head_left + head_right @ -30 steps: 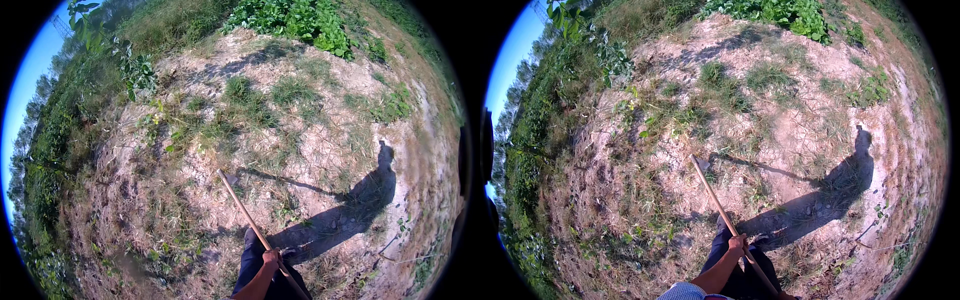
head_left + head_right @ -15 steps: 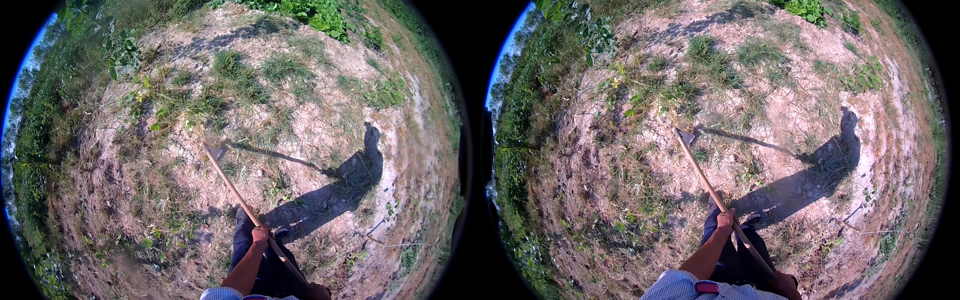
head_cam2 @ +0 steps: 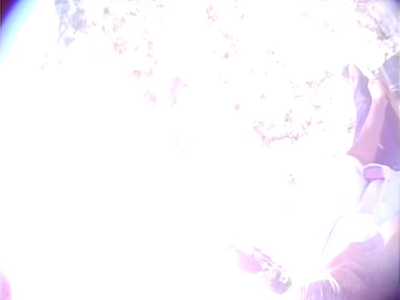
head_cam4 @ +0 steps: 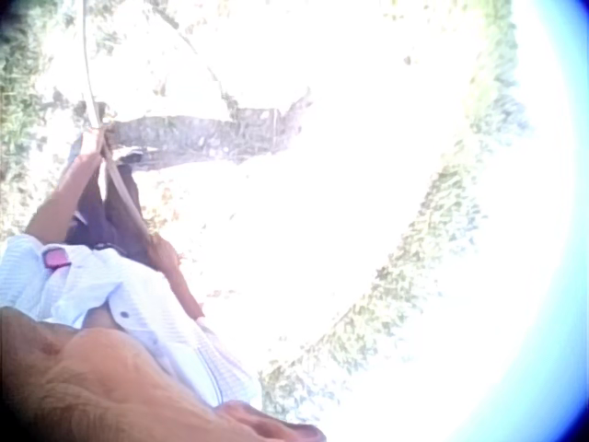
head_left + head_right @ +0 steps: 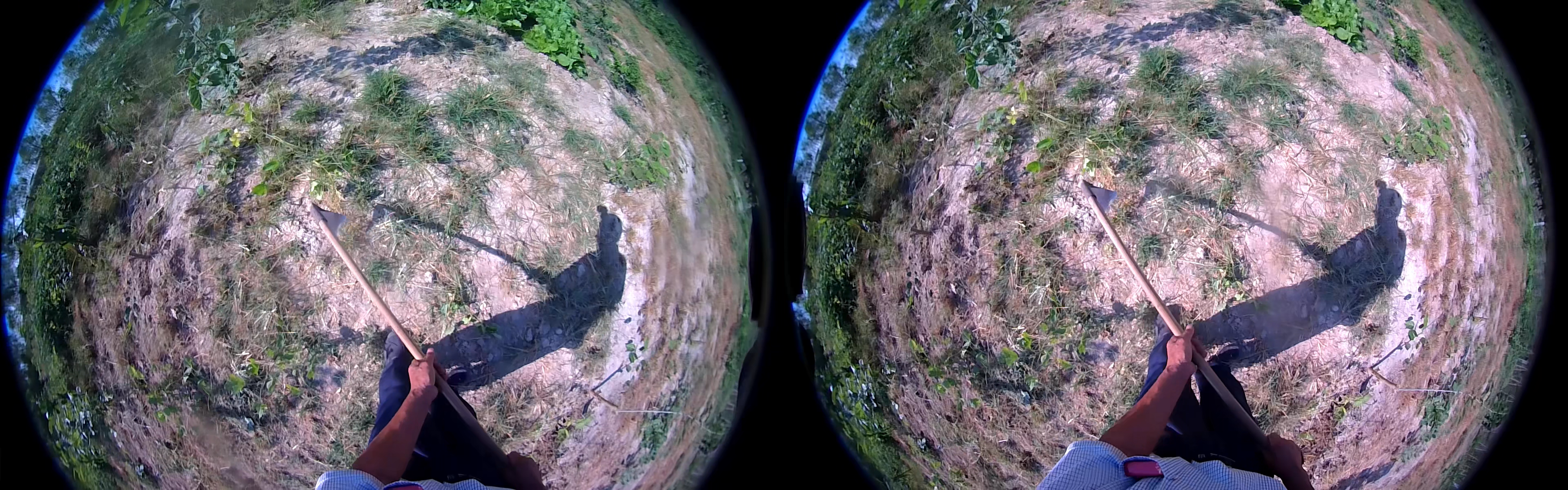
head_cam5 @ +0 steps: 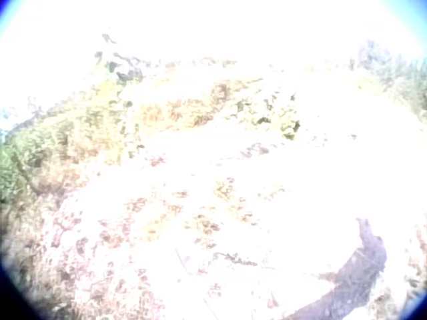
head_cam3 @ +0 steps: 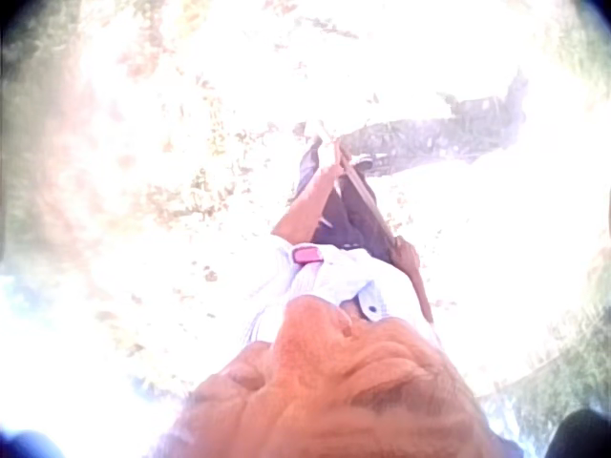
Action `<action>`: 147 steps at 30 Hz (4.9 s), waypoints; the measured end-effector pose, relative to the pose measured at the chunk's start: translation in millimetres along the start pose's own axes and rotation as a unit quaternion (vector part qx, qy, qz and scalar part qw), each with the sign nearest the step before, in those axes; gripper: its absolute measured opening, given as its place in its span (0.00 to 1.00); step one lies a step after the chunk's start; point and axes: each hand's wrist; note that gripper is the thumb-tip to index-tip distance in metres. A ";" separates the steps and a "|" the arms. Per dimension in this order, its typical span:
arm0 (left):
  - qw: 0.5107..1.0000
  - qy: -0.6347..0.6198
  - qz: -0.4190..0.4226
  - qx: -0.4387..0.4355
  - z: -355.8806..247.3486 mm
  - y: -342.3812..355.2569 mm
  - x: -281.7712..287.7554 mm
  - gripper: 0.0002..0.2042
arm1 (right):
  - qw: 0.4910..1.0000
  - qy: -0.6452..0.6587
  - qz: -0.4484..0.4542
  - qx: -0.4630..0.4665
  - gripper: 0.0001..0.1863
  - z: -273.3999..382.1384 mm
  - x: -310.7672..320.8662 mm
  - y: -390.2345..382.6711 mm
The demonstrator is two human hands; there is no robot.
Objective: The person uses a hoe to remove weeds from a patch of soil in an outdoor garden. They repeatedly swing the tool to cut and gather weeds, moving across the area to clear vegetation.
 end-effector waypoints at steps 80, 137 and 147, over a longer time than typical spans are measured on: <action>0.989 0.117 -0.044 0.082 6.7 7.9 16.7 0.13 | 0.984 0.105 0.138 0.050 0.26 33.2 -14.7 31.9; 0.979 0.168 0.065 0.100 39.6 98.7 -223.9 0.10 | 0.980 0.196 -0.010 0.002 0.15 -91.1 96.0 39.9; 0.965 0.153 0.211 -0.018 -88.3 140.5 -349.6 0.07 | 0.958 0.264 -0.101 0.042 0.17 21.0 225.5 121.9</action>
Point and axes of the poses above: each hand's wrist, its own y-axis towards the middle knuckle, its own x-axis out of the back of the hand, z = x × y, and after that the axes turned 7 degrees about z, right-handed
